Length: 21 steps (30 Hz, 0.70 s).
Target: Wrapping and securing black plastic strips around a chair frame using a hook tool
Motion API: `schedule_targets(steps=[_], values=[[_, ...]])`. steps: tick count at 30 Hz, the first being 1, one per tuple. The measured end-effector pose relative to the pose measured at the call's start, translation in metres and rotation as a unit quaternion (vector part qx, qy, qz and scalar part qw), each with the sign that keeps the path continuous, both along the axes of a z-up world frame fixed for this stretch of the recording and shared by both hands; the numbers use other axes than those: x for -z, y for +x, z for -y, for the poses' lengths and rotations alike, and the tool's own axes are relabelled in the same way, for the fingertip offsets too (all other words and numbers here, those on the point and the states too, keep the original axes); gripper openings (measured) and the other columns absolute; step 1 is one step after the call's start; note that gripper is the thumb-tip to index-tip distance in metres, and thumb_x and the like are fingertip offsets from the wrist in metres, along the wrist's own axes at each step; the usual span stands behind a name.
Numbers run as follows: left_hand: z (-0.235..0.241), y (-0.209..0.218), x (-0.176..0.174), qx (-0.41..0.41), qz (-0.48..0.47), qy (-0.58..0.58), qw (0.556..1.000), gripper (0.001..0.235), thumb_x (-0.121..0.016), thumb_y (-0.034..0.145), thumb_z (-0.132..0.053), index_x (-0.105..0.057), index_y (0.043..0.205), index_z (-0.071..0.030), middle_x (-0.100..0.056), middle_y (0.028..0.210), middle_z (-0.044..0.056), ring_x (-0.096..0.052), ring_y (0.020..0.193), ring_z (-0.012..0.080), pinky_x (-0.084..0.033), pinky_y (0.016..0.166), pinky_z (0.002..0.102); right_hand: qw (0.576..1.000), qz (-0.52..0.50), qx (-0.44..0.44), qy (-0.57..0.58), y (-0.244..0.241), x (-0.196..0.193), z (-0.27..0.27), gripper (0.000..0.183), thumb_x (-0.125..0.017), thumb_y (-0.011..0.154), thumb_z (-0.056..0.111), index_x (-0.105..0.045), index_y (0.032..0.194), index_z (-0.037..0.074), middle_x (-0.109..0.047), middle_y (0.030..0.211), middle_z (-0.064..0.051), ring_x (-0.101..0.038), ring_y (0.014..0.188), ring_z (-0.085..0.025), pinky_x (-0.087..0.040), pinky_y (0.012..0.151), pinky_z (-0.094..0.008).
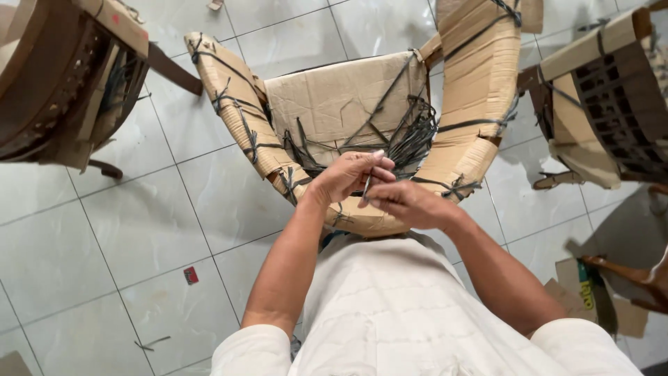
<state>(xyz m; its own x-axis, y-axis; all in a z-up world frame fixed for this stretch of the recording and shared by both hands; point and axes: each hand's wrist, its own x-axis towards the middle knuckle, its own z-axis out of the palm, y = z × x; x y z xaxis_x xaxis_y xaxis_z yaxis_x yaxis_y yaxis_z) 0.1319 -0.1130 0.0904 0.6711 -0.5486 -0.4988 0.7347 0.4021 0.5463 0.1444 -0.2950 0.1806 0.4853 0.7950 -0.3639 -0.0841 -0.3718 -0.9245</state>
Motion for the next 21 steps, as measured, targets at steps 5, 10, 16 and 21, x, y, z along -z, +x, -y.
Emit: schedule_targets(steps=[5,10,16,21], values=[[0.016,-0.012,0.030,-0.187,0.131,0.107,0.968,0.033,-0.056,0.109,-0.030,-0.074,0.108,-0.002,-0.073,0.076,0.012,-0.072,0.058,0.0163,-0.064,0.057,0.030,0.994,0.011,-0.009,-0.104,-0.031,0.036,0.014,0.027,-0.057,0.105,0.028,-0.074,0.095,0.009,-0.068,0.070,-0.010,-0.062,0.069,-0.024,-0.050,0.066,-0.039],[0.022,-0.043,0.003,-0.194,0.343,0.322,0.861,0.025,-0.062,0.105,-0.032,-0.076,0.096,-0.014,-0.071,0.064,0.004,-0.074,0.066,0.0166,-0.060,0.066,0.029,0.915,-0.256,0.301,0.086,-0.016,0.060,0.013,0.064,-0.043,0.099,0.055,-0.063,0.136,0.007,-0.076,0.113,-0.009,-0.071,0.108,-0.021,-0.054,0.101,-0.039],[0.028,-0.084,-0.003,-0.090,0.469,0.464,0.746,0.007,-0.067,0.098,-0.020,-0.070,0.095,-0.015,-0.073,0.075,0.012,-0.074,0.077,0.0332,-0.059,0.071,0.044,0.854,-0.297,0.372,0.210,0.008,0.074,-0.013,0.053,-0.046,0.105,0.045,-0.060,0.137,0.005,-0.068,0.094,-0.008,-0.074,0.096,-0.026,-0.060,0.090,-0.043],[-0.005,-0.107,0.020,-0.136,0.302,0.543,0.771,0.016,-0.073,0.087,-0.033,-0.078,0.093,-0.019,-0.077,0.087,0.005,-0.074,0.094,0.0261,-0.060,0.088,0.038,0.886,-0.174,0.372,0.214,-0.007,0.058,-0.030,0.032,-0.049,0.110,0.019,-0.060,0.128,-0.006,-0.038,0.059,0.004,-0.062,0.051,-0.014,-0.067,0.060,-0.037]])
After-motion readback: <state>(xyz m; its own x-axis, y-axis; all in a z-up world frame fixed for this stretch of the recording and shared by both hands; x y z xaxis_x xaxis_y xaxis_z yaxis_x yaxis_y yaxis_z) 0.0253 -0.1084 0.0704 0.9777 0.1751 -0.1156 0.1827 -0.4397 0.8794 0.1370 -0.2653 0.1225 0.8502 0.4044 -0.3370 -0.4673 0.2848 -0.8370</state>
